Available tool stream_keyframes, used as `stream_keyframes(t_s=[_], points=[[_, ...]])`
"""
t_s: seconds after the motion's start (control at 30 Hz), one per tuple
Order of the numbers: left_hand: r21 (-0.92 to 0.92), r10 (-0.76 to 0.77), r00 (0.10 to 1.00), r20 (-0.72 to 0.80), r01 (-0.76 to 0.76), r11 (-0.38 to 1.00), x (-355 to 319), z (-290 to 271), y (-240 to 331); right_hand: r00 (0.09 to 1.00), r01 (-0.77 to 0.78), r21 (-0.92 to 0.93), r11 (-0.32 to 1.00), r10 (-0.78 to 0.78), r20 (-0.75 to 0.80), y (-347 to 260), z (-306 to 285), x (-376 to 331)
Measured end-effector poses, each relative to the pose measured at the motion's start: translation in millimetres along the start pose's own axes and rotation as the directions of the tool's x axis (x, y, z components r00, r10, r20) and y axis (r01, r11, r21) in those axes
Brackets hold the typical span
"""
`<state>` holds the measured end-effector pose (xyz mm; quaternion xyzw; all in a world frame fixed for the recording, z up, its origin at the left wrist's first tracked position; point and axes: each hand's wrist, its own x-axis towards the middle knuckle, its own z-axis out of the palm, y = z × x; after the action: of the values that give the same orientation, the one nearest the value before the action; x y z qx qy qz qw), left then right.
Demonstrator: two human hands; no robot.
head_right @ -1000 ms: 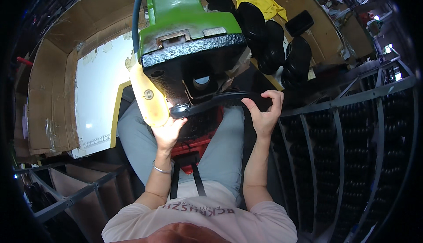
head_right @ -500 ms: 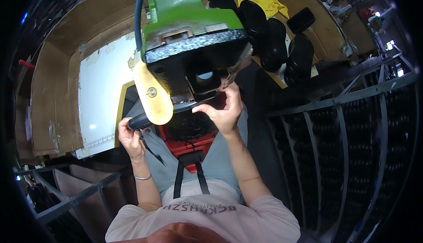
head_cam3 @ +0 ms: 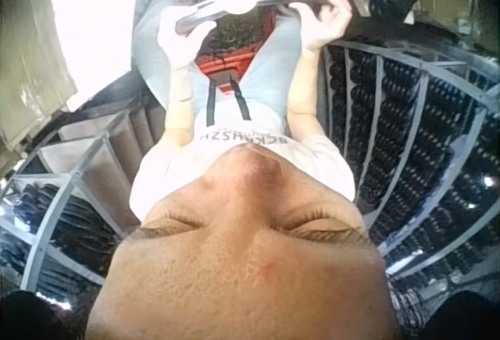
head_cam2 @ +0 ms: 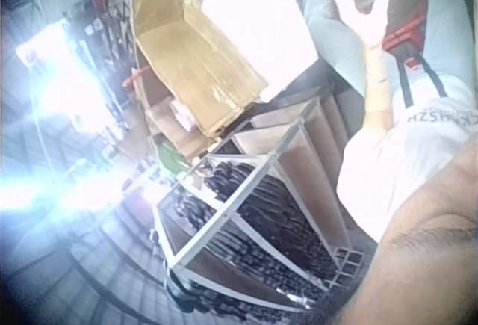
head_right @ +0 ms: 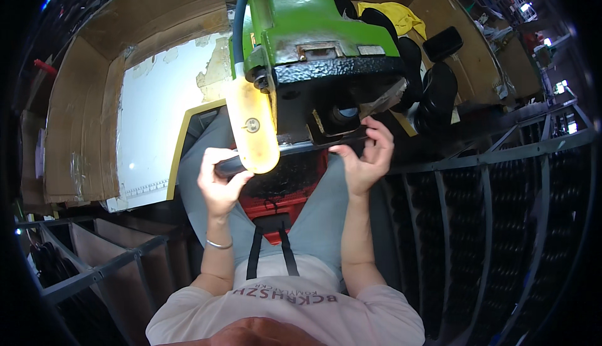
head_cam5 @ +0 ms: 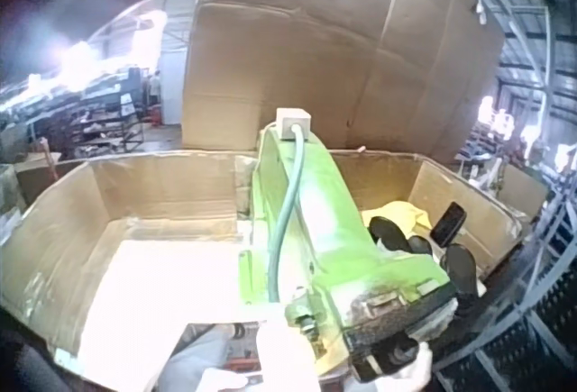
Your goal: Using a sole processing machine and organizing finished shoe soles in a factory.
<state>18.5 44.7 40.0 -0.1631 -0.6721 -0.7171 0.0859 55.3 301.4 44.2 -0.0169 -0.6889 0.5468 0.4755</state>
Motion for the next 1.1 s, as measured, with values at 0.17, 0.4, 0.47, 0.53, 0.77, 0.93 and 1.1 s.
stream_keyframes(t_s=[0.17, 0.4, 0.47, 0.53, 0.77, 0.93, 1.1], points=[[-0.04, 0.041, 0.999, -0.024, -0.042, 0.998, 7, 14, 6, 0.998, -0.064, 0.049, 0.997, 0.063, 0.013, 8, -11, 3], [-0.091, 0.027, 0.994, -0.102, -0.036, 0.995, 6, -28, 3, 0.994, -0.063, 0.078, 0.995, 0.056, 0.094, -13, 33, -8], [-0.031, 0.013, 0.993, -0.118, -0.017, 0.999, 3, -39, 2, 0.995, -0.029, 0.075, 0.997, 0.022, 0.093, -19, 44, -12], [-0.044, -0.027, 0.99, -0.138, 0.021, 0.999, -3, -55, -9, 0.996, -0.04, 0.11, 0.993, 0.03, 0.086, -23, 54, -18], [-0.45, -0.278, 0.952, -0.128, 0.194, 0.872, -23, -80, -74, 0.991, -0.097, 0.121, 0.988, 0.085, 0.104, -22, 72, -50], [-0.289, -0.358, 0.933, 0.037, 0.353, 0.89, -41, -55, -128, 0.997, -0.032, 0.0, 0.999, 0.032, 0.076, -6, 73, -71], [-0.323, -0.254, 0.967, 0.003, 0.242, 0.915, -43, -30, -129, 0.991, 0.097, -0.005, 0.995, -0.096, 0.092, -19, 64, -60]])
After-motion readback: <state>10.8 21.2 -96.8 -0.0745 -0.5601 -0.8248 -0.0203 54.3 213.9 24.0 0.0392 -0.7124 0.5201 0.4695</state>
